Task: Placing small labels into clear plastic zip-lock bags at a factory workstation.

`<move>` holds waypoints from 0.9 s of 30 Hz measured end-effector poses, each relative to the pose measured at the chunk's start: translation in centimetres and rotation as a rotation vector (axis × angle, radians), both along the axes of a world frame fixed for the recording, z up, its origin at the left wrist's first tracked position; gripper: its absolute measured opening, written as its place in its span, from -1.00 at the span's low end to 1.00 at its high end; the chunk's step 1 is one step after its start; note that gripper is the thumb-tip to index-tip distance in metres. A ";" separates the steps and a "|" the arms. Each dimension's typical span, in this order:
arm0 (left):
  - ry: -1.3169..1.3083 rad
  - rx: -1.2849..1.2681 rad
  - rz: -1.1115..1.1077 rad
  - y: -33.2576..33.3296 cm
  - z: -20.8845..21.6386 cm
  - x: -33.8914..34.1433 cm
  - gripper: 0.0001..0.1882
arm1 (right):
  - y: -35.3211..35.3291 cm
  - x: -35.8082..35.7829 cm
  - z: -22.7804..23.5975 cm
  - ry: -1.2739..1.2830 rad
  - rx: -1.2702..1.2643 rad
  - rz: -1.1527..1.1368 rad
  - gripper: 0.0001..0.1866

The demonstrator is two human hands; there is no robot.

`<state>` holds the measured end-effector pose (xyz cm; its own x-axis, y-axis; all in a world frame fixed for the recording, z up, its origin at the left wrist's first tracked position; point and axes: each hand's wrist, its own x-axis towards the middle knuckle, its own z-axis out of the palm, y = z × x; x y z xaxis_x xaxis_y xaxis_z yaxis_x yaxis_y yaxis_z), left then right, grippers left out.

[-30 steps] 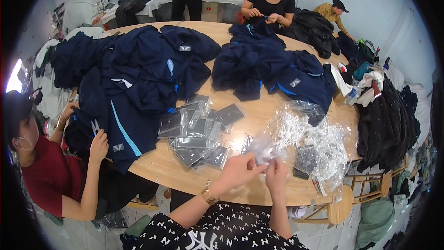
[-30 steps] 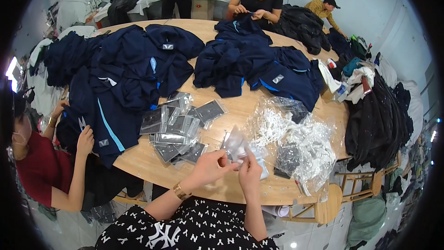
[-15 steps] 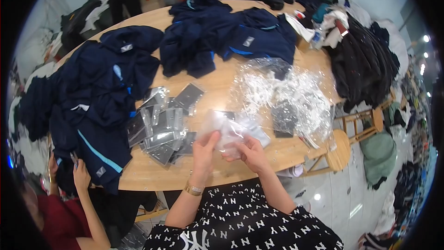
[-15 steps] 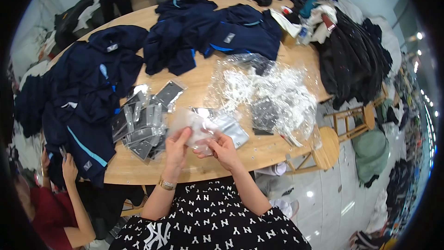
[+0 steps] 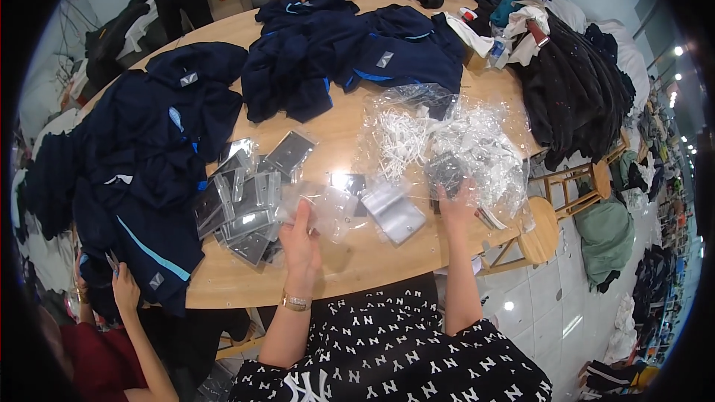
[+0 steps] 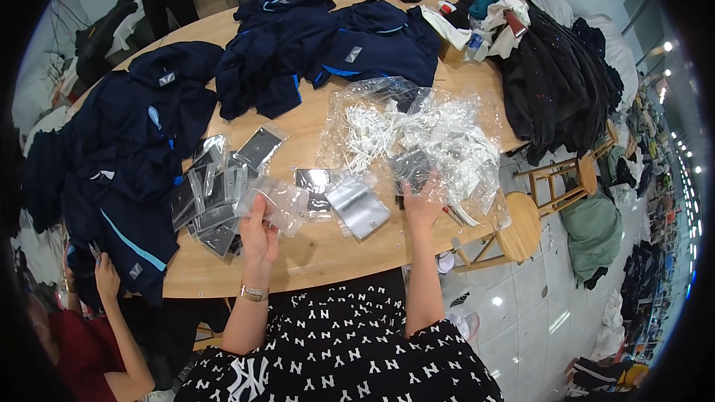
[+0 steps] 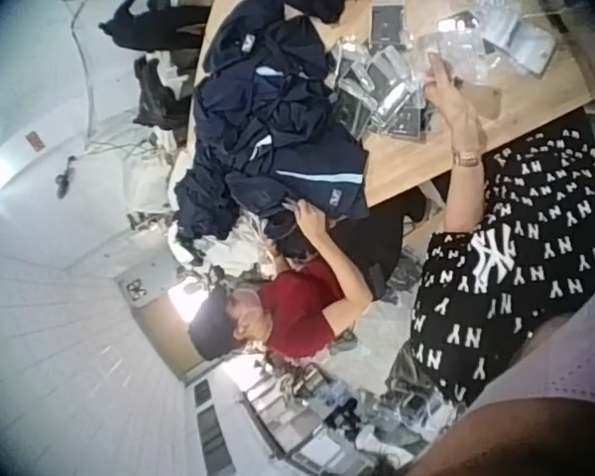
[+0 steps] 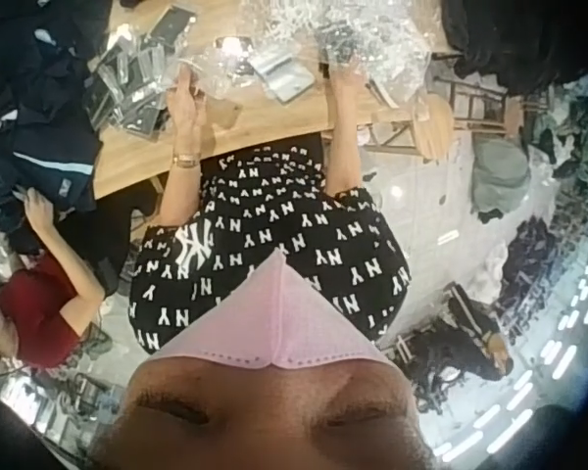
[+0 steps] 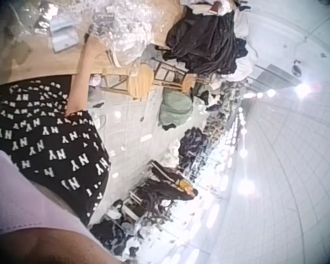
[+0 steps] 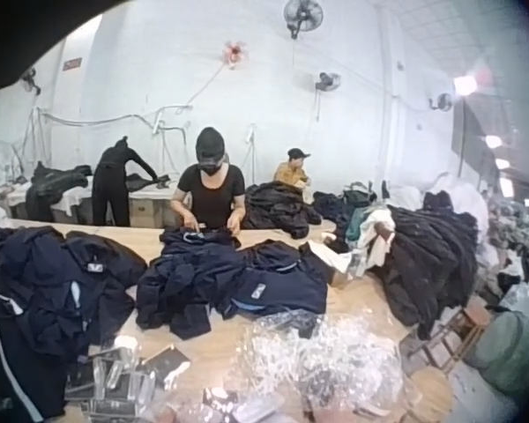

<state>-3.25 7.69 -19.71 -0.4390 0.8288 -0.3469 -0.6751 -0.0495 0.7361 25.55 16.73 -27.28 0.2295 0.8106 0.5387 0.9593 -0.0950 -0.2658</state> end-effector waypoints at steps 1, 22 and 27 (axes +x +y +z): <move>-0.026 -0.008 0.023 -0.1 0.4 0.0 -0.87 | 0.2 0.1 0.0 0.003 0.001 0.010 -0.29; -0.109 -0.017 0.063 0.1 0.6 -1.5 -0.83 | -2.5 3.4 0.3 0.882 0.006 0.006 -0.77; -0.104 -0.007 0.096 0.1 1.0 -2.1 -0.82 | -3.3 2.1 0.5 1.029 0.326 0.116 -0.79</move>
